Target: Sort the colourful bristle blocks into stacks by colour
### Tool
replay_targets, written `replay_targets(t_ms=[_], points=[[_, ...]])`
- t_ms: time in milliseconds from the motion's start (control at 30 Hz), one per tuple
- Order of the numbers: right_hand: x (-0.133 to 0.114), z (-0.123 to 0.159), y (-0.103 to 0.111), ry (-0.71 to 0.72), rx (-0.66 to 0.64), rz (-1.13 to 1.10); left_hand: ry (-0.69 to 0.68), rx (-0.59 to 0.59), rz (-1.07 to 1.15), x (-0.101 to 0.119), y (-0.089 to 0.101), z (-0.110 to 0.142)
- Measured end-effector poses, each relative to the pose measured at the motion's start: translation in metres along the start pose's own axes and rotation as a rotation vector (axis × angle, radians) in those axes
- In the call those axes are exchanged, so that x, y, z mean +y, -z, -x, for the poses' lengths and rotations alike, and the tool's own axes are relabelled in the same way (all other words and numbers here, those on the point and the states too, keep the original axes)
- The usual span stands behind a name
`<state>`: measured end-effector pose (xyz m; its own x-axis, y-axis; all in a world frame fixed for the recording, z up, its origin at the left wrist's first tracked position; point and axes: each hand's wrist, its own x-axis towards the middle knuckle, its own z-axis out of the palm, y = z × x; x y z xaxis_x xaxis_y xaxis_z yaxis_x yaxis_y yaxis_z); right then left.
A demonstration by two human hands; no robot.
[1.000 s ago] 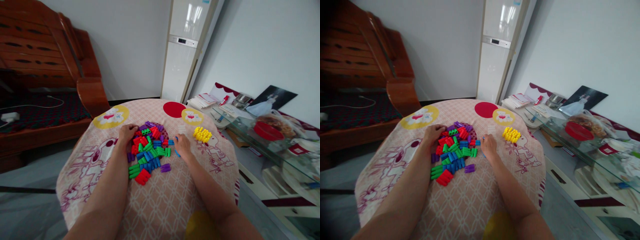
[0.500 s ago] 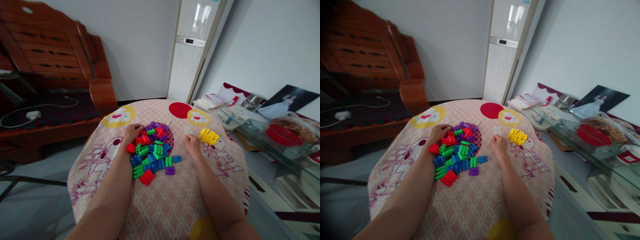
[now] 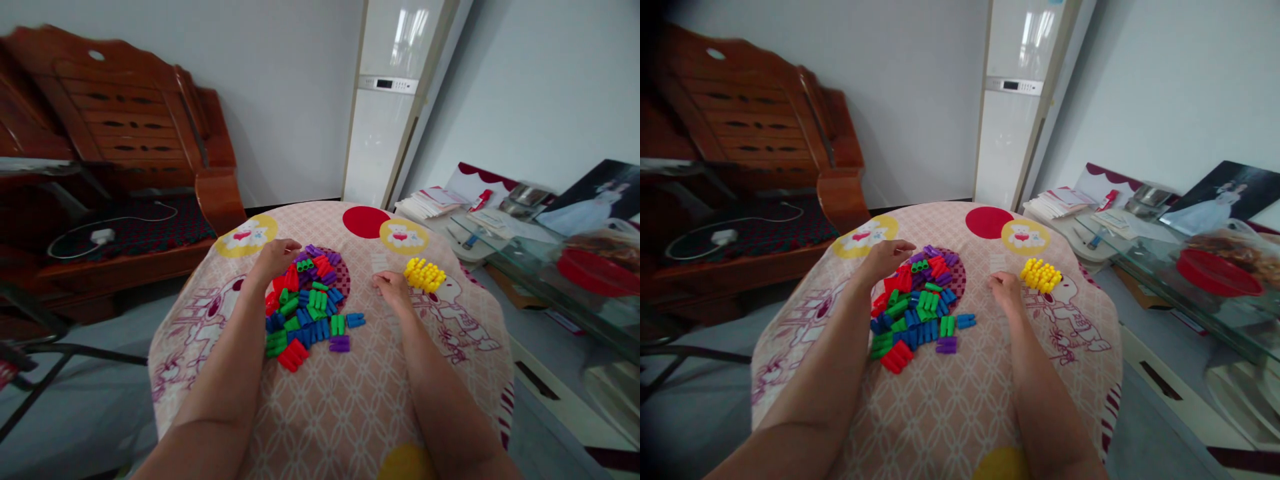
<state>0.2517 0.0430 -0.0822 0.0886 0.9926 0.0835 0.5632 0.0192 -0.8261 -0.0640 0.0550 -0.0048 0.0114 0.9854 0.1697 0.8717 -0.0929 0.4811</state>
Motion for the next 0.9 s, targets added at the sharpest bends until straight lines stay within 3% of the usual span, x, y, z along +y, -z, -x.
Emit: replay_targets(t_ms=[200, 333, 433, 700, 900], points=[[-0.001, 0.001, 0.005, -0.059, -0.059, -0.166, -0.246, -0.066, -0.152, 0.034, -0.029, -0.001], [0.005, 0.000, 0.002, -0.019, -0.019, -0.187, -0.180, -0.068, -0.169, 0.035, -0.056, -0.007], [0.007, 0.000, 0.001, -0.001, -0.023, -0.177, -0.182, -0.086, -0.114, 0.027, -0.065, -0.010], [0.003, 0.001, 0.001, 0.027, -0.007, -0.122, -0.209, -0.062, 0.020, 0.029, -0.049, -0.003], [-0.006, 0.007, -0.004, 0.093, 0.035, -0.068, -0.236, -0.117, 0.325, 0.040, -0.040, 0.000]])
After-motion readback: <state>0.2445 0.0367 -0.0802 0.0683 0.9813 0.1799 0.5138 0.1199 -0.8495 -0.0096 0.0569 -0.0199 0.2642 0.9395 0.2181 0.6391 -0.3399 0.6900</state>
